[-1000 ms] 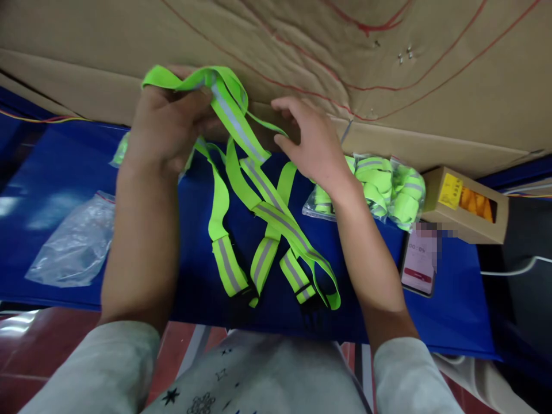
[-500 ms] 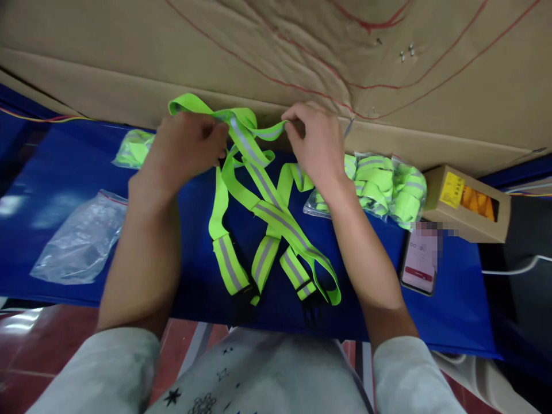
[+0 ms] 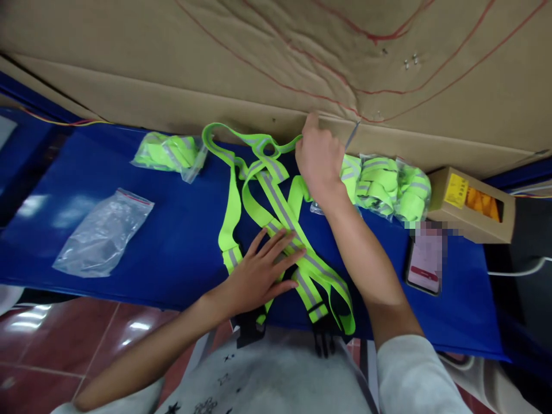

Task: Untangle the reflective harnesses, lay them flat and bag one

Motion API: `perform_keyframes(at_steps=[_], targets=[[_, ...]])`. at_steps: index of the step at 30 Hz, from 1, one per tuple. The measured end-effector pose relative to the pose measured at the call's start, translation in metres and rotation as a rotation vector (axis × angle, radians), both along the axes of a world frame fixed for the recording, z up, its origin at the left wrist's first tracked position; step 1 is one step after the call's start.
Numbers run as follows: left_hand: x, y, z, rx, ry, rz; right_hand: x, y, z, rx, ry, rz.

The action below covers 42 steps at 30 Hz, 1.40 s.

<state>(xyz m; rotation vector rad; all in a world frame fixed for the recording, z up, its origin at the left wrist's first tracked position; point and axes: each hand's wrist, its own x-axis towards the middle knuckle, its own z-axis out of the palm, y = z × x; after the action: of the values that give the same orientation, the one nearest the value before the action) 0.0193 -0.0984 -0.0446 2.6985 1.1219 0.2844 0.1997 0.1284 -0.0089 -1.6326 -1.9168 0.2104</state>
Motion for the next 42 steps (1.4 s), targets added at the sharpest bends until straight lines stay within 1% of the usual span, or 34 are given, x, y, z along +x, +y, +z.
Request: perform_keyframes(at_steps=[3, 5, 7, 9, 10, 12, 13, 15, 17, 19, 22, 25, 27, 29, 31, 35, 37, 39, 40, 42], targets=[[-0.001, -0.004, 0.009, 0.028, -0.090, -0.017, 0.006, 0.000, -0.002, 0.009, 0.007, 0.046], [-0.006, 0.002, 0.016, 0.052, -0.184, 0.013, 0.008, -0.007, 0.006, 0.020, -0.004, 0.133], [-0.015, 0.019, 0.023, 0.089, -0.272, 0.077, 0.006, -0.017, 0.017, -0.004, -0.033, 0.239], [-0.025, 0.047, 0.026, 0.150, -0.330, 0.180, 0.000, -0.028, 0.028, -0.080, -0.086, 0.403], [-0.031, 0.064, 0.026, 0.180, -0.349, 0.262, -0.004, -0.033, 0.031, -0.121, -0.120, 0.501], [-0.040, 0.098, 0.019, 0.228, -0.407, 0.495, -0.014, -0.038, 0.030, -0.189, -0.200, 0.651], [-0.045, 0.114, 0.013, 0.257, -0.472, 0.594, -0.018, -0.038, 0.027, -0.215, -0.247, 0.680], [-0.053, 0.137, 0.000, 0.238, -0.574, 0.699, -0.023, -0.036, 0.016, -0.251, -0.330, 0.656], [-0.061, 0.148, -0.013, 0.133, -0.681, 0.752, -0.026, -0.033, 0.004, -0.266, -0.374, 0.614], [-0.069, 0.151, -0.020, 0.022, -0.807, 0.767, -0.027, -0.032, -0.007, -0.264, -0.385, 0.589], [-0.081, 0.152, -0.023, -0.104, -1.011, 0.758, -0.029, -0.035, -0.013, -0.249, -0.393, 0.547], [-0.092, 0.156, -0.023, -0.242, -1.138, 0.801, -0.030, -0.040, -0.008, -0.228, -0.368, 0.578], [-0.097, 0.158, -0.024, -0.330, -1.181, 0.832, -0.029, -0.041, 0.000, -0.222, -0.319, 0.625], [-0.098, 0.159, -0.026, -0.384, -1.199, 0.833, -0.029, -0.044, 0.008, -0.219, -0.271, 0.659], [-0.097, 0.159, -0.029, -0.365, -1.174, 0.812, -0.031, -0.048, 0.014, -0.219, -0.260, 0.679], [-0.094, 0.162, -0.035, -0.217, -1.067, 0.772, -0.039, -0.059, 0.020, -0.206, -0.315, 0.677], [-0.094, 0.162, -0.033, -0.193, -1.007, 0.750, -0.039, -0.064, 0.026, -0.186, -0.297, 0.689], [-0.094, 0.154, -0.023, -0.169, -0.917, 0.719, -0.034, -0.070, 0.037, -0.166, -0.247, 0.715], [-0.093, 0.145, -0.016, -0.140, -0.853, 0.709, -0.028, -0.074, 0.044, -0.156, -0.222, 0.723], [-0.088, 0.117, 0.002, -0.038, -0.678, 0.730, -0.014, -0.086, 0.056, -0.149, -0.187, 0.718]])
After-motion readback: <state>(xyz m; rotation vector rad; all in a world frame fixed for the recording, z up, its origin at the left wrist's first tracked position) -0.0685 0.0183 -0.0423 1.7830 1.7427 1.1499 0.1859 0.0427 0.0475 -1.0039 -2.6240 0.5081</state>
